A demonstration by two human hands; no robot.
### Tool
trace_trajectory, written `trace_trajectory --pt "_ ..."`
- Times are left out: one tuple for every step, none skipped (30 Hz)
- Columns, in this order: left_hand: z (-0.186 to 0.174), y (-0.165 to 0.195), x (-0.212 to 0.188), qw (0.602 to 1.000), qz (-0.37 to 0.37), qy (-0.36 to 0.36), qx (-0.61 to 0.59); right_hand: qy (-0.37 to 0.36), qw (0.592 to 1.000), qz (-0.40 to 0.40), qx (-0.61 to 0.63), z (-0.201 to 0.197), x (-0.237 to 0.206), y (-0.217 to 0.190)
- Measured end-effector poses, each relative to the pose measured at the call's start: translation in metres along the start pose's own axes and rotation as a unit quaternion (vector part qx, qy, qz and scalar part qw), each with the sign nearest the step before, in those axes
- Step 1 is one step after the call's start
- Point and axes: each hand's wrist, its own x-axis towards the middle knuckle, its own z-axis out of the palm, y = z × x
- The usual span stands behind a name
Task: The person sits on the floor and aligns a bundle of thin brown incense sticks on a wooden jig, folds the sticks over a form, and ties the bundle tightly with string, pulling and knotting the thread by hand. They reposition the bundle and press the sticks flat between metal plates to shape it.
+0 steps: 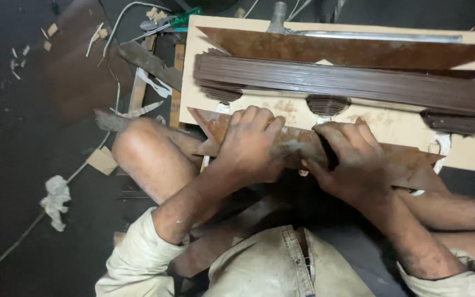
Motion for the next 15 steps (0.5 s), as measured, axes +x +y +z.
trace_trajectory --pt "0.001 0.003 0.002 1.000 -0.012 -0.023 0.017 0.005 1.000 0.001 -0.007 0.002 -0.001 -0.002" --pt "0.001 0.006 0.003 0.998 -0.025 -0.047 0.033 0.008 1.000 0.003 -0.013 0.005 -0.002 -0.005" --pt "0.000 0.008 0.003 0.999 -0.013 -0.025 0.033 0.007 1.000 -0.003 -0.022 0.006 -0.002 -0.007" --pt "-0.002 0.010 0.003 0.999 0.000 -0.003 0.035 0.009 0.999 -0.009 -0.030 0.007 -0.001 -0.010" --pt "-0.004 0.010 0.002 0.999 0.014 0.020 0.038 0.012 0.999 -0.015 -0.039 0.007 0.002 -0.013" --pt "-0.007 0.010 0.001 0.998 0.026 0.042 0.034 0.012 0.998 -0.023 -0.052 0.005 0.004 -0.015" --pt "-0.010 0.008 0.000 0.997 0.039 0.064 0.029 0.012 0.997 -0.030 -0.064 0.003 0.006 -0.017" --pt "-0.013 0.006 -0.003 0.995 0.051 0.085 0.024 0.011 0.996 -0.036 -0.076 -0.002 0.007 -0.018" --pt "-0.017 0.004 -0.004 0.992 0.073 0.107 0.012 0.021 0.994 -0.049 -0.092 -0.007 0.008 -0.018" --pt "-0.020 0.002 -0.006 0.987 0.093 0.128 0.001 0.031 0.992 -0.062 -0.108 -0.014 0.008 -0.017" --pt "-0.024 0.003 -0.008 0.983 0.113 0.147 -0.012 0.038 0.989 -0.073 -0.121 -0.021 0.006 -0.018" --pt "-0.028 0.005 -0.010 0.980 0.132 0.148 -0.010 0.045 0.985 -0.093 -0.136 -0.028 0.003 -0.018" --pt "-0.032 0.008 -0.011 0.977 0.153 0.150 -0.006 0.054 0.981 -0.114 -0.149 -0.036 -0.001 -0.017" --pt "-0.038 0.011 -0.012 0.973 0.175 0.153 0.000 0.066 0.975 -0.136 -0.163 -0.042 -0.004 -0.016" --pt "-0.044 0.015 -0.012 0.970 0.182 0.162 0.011 0.065 0.970 -0.141 -0.186 -0.047 -0.007 -0.015"
